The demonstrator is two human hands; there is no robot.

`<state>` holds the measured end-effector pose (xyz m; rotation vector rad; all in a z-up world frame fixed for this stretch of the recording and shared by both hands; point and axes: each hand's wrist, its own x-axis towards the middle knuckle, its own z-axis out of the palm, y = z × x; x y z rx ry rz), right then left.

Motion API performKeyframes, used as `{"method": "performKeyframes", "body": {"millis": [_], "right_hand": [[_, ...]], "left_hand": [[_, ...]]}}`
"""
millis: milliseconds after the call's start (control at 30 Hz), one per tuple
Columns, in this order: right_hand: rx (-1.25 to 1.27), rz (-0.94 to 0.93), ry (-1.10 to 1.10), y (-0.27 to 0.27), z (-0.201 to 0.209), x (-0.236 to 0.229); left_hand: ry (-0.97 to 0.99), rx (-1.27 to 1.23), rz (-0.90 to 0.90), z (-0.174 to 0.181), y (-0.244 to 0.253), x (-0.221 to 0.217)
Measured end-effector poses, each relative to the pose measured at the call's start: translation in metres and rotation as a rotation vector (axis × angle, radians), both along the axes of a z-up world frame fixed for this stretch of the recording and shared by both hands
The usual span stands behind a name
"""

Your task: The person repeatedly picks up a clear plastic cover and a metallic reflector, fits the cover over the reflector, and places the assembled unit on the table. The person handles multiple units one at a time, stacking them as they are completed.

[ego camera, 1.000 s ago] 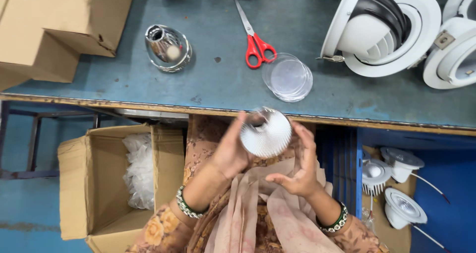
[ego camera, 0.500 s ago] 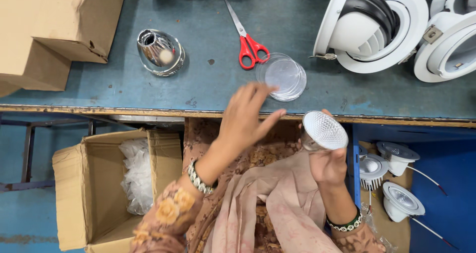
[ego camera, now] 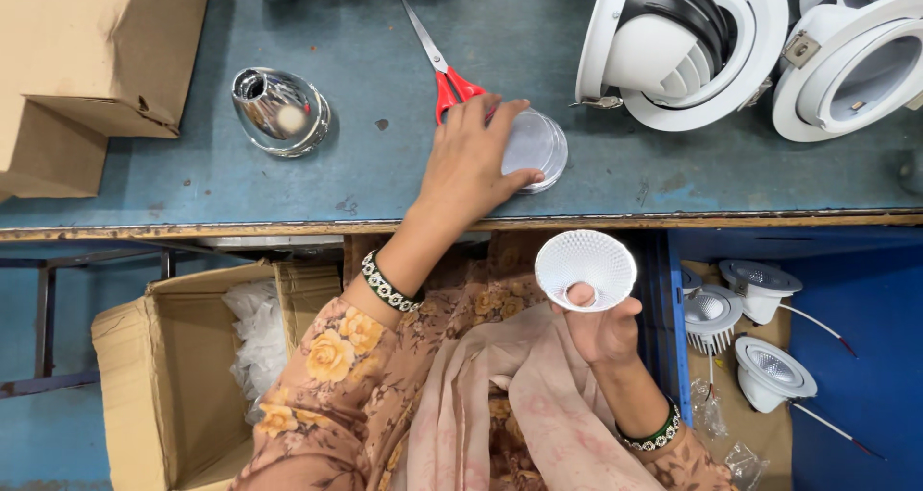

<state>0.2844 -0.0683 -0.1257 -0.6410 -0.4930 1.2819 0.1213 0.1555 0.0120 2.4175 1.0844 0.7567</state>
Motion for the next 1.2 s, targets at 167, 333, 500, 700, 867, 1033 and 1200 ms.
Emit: {"method": "performKeyframes", "body": {"millis": [167, 333, 500, 700, 867, 1033, 1200], "right_hand": [[-0.023, 0.004, 0.034, 0.001, -0.001, -0.005], [-0.066, 0.064, -0.017, 0.009, 0.007, -0.01], [-0.001, 0.124, 0.021, 0.018, 0.009, -0.017], [0.027, 0.11, -0.097, 0.022, -0.001, -0.018], [-0.037, 0.009, -0.119, 0.025, 0.007, -0.021], [0.271, 0.546, 0.525, 0.037, 0.041, -0.024], [0.338, 0.584, 0.475, 0.043, 0.06, -0.036]], "left_hand": [[-0.159, 0.129, 0.01, 0.017, -0.026, -0.026], [-0.304, -0.034, -0.023, 0.021, -0.083, -0.052], [-0.38, -0.188, -0.027, 0.022, -0.104, -0.074], [-0.415, -0.315, -0.033, 0.019, -0.11, -0.091], [-0.626, -0.526, -0.109, 0.009, -0.116, -0.103], [-1.344, -1.08, -0.209, -0.013, -0.12, -0.103], [-1.434, -1.155, -0.256, -0.032, -0.139, -0.096]]}}
